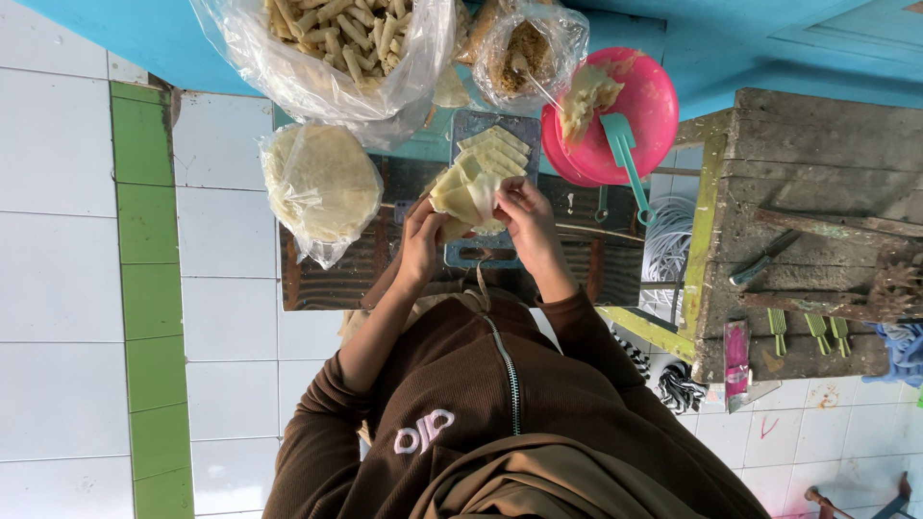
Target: The person unwraps a stack of thin pastry sheets from plastic wrap, folds the sheets into smaller pieces, and arranges the folded pieces on a small cutting board. They use a small plastic spatula to scoop filling from a pink plate and place it onto the folded wrappers while working through the stack.
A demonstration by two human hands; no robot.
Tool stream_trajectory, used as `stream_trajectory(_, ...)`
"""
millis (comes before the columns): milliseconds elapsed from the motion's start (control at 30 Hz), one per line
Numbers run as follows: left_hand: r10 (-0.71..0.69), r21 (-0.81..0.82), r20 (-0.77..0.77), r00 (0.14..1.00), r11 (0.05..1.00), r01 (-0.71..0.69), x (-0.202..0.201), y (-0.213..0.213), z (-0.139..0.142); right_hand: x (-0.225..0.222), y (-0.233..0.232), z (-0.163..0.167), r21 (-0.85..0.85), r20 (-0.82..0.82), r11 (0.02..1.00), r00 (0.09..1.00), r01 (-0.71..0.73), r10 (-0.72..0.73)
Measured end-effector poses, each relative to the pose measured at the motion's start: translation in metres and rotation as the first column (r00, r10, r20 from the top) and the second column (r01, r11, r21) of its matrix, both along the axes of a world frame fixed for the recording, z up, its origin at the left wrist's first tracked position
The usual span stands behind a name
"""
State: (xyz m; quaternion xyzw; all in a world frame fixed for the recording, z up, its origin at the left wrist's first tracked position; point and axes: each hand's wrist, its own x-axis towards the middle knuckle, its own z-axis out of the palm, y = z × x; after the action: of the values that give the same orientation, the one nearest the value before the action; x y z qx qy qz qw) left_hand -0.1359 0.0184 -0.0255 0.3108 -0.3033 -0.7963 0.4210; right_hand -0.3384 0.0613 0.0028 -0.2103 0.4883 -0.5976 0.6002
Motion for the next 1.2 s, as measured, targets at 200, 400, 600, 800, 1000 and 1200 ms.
stream_trajectory(200, 0.064, 0.034, -0.085, 0.994, 0.998, -0.061, 0.002, 0.003, -0.031, -0.022, 0.004, -0.015, 0.214, 0.423, 0.971, 0.885, 0.111, -0.194)
stream_trajectory(400, 0.102, 0.183, -0.13, 0.986, 0.98, -0.077, 0.005, 0.0, -0.026, -0.05, 0.016, -0.032, 0.139, 0.289, 0.959, 0.916, 0.246, -0.277)
stream_trajectory(600, 0.2, 0.176, -0.105, 0.974, 0.968, -0.179, 0.012, -0.004, -0.014, -0.034, 0.024, -0.036, -0.128, -0.576, 0.954, 0.762, 0.273, -0.295)
stream_trajectory(800, 0.292, 0.172, -0.101, 0.951, 0.947, -0.273, 0.018, -0.005, -0.014, 0.012, 0.032, -0.032, -0.193, -0.958, 0.978, 0.23, -0.077, -0.171)
stream_trajectory(1000, 0.317, 0.2, -0.073, 0.946, 0.934, -0.297, 0.017, -0.003, -0.019, 0.042, 0.033, -0.026, -0.073, -0.989, 0.976, 0.141, -0.207, -0.044)
stream_trajectory(1200, 0.306, 0.202, -0.076, 0.949, 0.937, -0.286, 0.017, -0.005, -0.028, 0.046, 0.03, -0.02, -0.056, -0.993, 0.975, 0.117, -0.214, -0.031)
